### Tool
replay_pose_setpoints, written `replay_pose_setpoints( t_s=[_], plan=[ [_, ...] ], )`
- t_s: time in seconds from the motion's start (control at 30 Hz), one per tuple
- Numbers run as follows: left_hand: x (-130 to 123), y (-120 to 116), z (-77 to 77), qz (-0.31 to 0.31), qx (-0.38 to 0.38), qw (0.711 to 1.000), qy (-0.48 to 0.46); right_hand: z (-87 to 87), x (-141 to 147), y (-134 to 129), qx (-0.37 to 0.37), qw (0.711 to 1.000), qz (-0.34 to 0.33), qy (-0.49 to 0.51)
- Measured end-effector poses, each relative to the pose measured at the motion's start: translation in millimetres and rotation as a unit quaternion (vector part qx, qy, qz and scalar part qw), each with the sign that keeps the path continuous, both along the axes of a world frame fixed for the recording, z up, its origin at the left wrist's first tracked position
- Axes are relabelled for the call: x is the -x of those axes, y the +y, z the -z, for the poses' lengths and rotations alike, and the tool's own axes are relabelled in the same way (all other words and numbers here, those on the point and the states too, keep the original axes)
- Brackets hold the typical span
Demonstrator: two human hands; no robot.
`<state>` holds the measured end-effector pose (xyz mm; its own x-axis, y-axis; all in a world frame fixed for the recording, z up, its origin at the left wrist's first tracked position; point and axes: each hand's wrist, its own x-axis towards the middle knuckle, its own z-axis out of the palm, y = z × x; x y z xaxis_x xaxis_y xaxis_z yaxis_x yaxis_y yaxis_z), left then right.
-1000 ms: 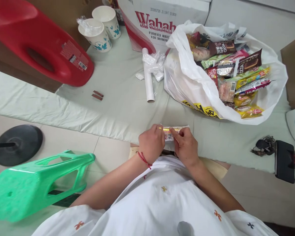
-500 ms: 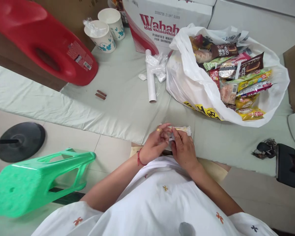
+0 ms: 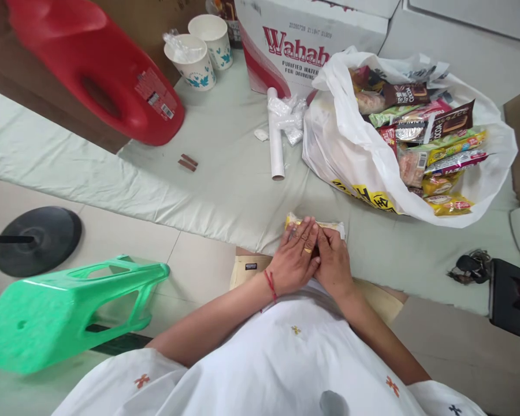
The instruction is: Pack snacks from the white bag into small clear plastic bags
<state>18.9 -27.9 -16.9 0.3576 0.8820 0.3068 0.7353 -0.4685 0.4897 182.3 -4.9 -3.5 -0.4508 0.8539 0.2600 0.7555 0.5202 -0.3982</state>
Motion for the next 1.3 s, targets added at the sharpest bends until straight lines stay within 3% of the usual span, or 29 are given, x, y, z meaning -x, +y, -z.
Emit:
replay_pose_setpoints(
  t_s=[0.13, 0.27, 0.3, 0.37, 0.43, 0.53, 0.6, 0.67, 0.8, 0.93, 1.0, 1.1, 1.3],
  plan=[
    [-2, 9, -2.4, 0.041, 0.033, 0.997, -0.057, -4.8, -4, 5, 0.017, 0.999, 0.010, 0.026],
    [26, 2, -17.0, 0.048, 0.029, 0.971, -0.232, -22.9, -15, 13, 0.086, 0.989, -0.017, 0.117],
    [34, -2, -20.5, 0.009, 0.015, 0.962, -0.272, -27.9, -18, 15, 0.100, 0.985, -0.018, 0.141],
    [47, -9, -25.6, -0.130, -0.010, 0.938, -0.320, -36.8, -25, 17, 0.115, 0.978, -0.004, 0.177],
    [53, -11, -27.9, -0.258, 0.000, 0.911, -0.321, -43.7, -29, 19, 0.104, 0.975, 0.017, 0.195],
    [47, -3, -29.3, -0.314, 0.039, 0.910, -0.269, -49.5, -22, 23, 0.014, 0.983, 0.028, 0.182],
    [36, 6, -29.4, -0.313, 0.041, 0.920, -0.231, -49.2, -10, 28, -0.062, 0.990, 0.014, 0.126],
    [27, 15, -28.1, -0.311, 0.041, 0.924, -0.220, -44.8, 1, 34, -0.088, 0.995, -0.017, 0.053],
    [26, 28, -22.4, -0.302, 0.091, 0.902, -0.296, -28.7, 8, 45, -0.025, 0.996, -0.085, -0.003],
    [33, 28, -26.4, -0.324, 0.089, 0.884, -0.326, -17.7, -2, 48, -0.006, 0.996, -0.088, 0.028],
    [29, 26, -31.3, -0.298, 0.076, 0.900, -0.310, -16.2, -5, 47, -0.004, 0.996, -0.084, 0.027],
    [13, 28, -31.7, -0.212, 0.041, 0.947, -0.236, -16.2, -3, 46, 0.000, 0.997, -0.076, 0.027],
    [-19, 23, -2.6, -0.119, -0.036, 0.989, -0.085, -23.4, -6, 48, 0.012, 0.994, -0.078, 0.073]
  ],
)
